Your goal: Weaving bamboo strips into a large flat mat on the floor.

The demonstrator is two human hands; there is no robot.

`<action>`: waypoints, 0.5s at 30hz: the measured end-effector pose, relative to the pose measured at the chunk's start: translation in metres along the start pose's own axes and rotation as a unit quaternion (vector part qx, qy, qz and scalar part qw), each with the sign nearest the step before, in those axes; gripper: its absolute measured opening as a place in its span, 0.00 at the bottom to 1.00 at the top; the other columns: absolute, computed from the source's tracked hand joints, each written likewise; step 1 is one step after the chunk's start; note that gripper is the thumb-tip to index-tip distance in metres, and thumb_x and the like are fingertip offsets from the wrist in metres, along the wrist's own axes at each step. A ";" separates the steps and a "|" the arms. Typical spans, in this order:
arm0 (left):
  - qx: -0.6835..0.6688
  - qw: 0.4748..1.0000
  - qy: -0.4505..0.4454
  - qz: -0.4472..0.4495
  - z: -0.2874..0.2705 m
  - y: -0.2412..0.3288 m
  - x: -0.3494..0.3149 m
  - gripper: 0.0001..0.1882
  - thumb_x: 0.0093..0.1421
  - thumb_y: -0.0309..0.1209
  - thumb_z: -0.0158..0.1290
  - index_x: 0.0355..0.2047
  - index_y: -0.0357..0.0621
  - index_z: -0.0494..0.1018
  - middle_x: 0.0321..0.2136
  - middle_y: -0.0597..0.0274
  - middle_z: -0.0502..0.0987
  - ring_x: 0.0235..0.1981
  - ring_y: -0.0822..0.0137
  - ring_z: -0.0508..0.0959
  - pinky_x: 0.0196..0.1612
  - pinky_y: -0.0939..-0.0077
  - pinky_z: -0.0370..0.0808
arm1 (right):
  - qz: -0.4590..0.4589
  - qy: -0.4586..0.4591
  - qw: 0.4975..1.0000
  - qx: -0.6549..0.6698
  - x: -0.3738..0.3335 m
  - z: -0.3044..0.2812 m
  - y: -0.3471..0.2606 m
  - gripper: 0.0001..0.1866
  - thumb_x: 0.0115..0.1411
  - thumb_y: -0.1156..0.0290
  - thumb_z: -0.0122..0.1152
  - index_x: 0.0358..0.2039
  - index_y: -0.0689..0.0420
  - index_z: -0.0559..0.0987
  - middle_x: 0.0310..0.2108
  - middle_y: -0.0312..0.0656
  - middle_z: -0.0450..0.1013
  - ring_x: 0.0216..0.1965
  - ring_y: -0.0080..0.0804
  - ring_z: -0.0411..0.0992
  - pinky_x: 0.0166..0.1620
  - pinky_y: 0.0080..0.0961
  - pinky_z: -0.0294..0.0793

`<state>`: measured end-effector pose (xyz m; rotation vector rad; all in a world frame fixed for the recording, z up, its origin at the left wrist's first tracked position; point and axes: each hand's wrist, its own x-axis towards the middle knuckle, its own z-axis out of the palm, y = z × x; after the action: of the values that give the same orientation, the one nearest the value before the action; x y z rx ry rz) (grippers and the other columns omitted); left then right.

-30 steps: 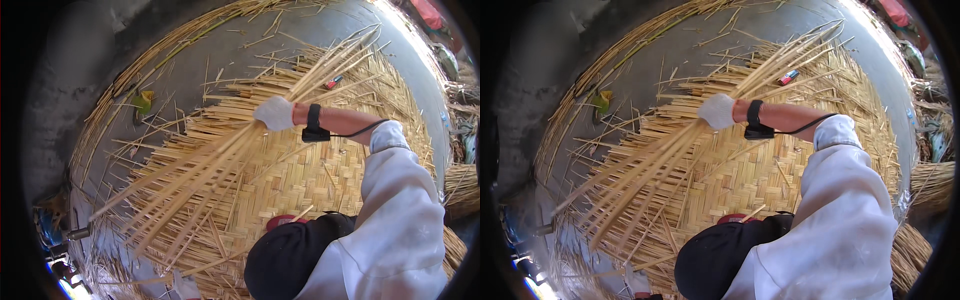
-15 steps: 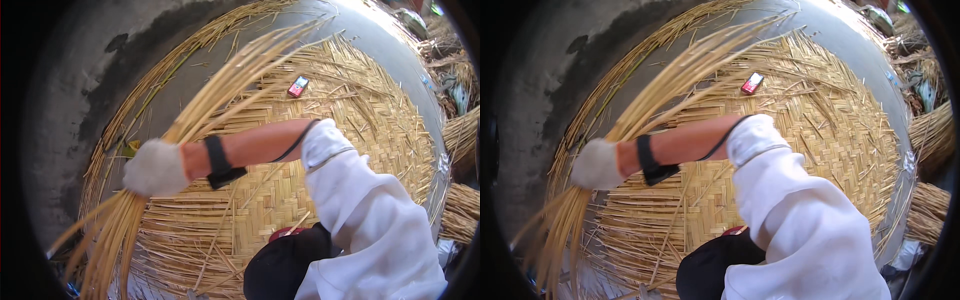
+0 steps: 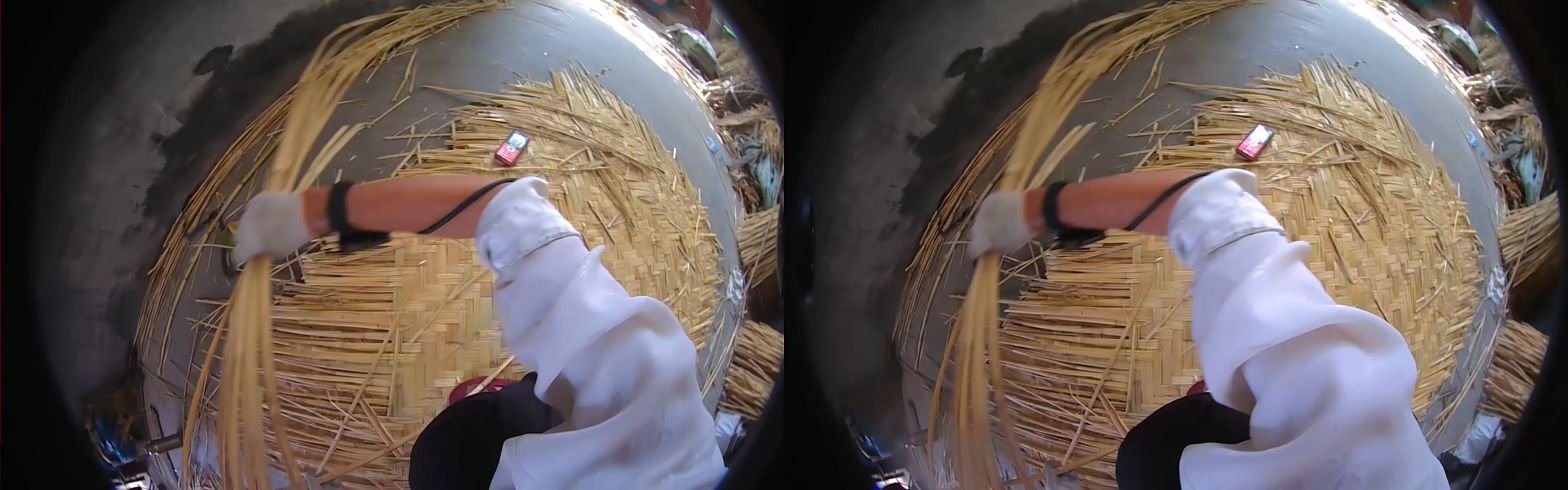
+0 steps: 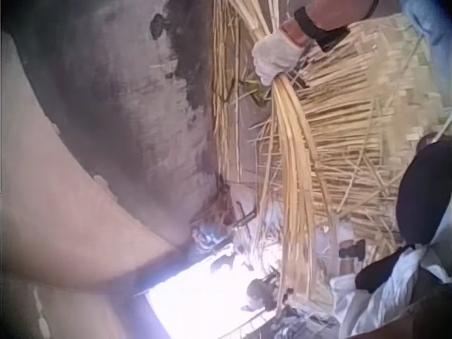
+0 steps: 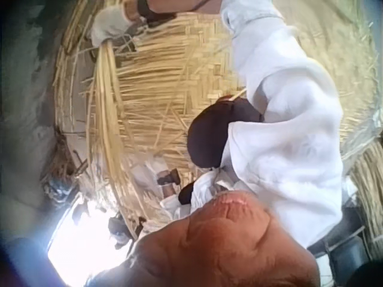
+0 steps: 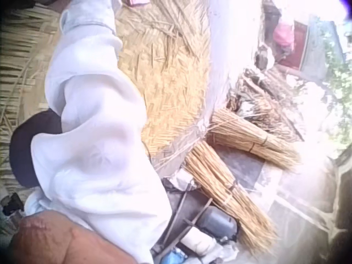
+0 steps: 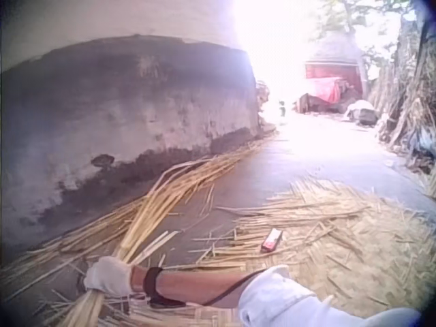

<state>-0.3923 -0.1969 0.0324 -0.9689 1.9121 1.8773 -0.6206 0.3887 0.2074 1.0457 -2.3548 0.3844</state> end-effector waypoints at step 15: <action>-0.162 0.984 0.032 0.059 -0.016 0.019 -0.027 0.10 0.58 0.36 0.54 0.38 0.48 0.71 0.24 0.70 0.71 0.24 0.71 0.72 0.24 0.77 0.71 | 0.325 0.176 0.921 -0.125 0.038 -0.106 0.076 0.14 0.43 0.67 0.53 0.32 0.52 0.79 0.28 0.46 0.75 0.31 0.47 0.73 0.35 0.39 0.73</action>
<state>-0.3806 -0.2070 0.0663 -1.0391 1.7655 2.3050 -0.6618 0.4642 0.3130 0.0374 -2.2769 0.4460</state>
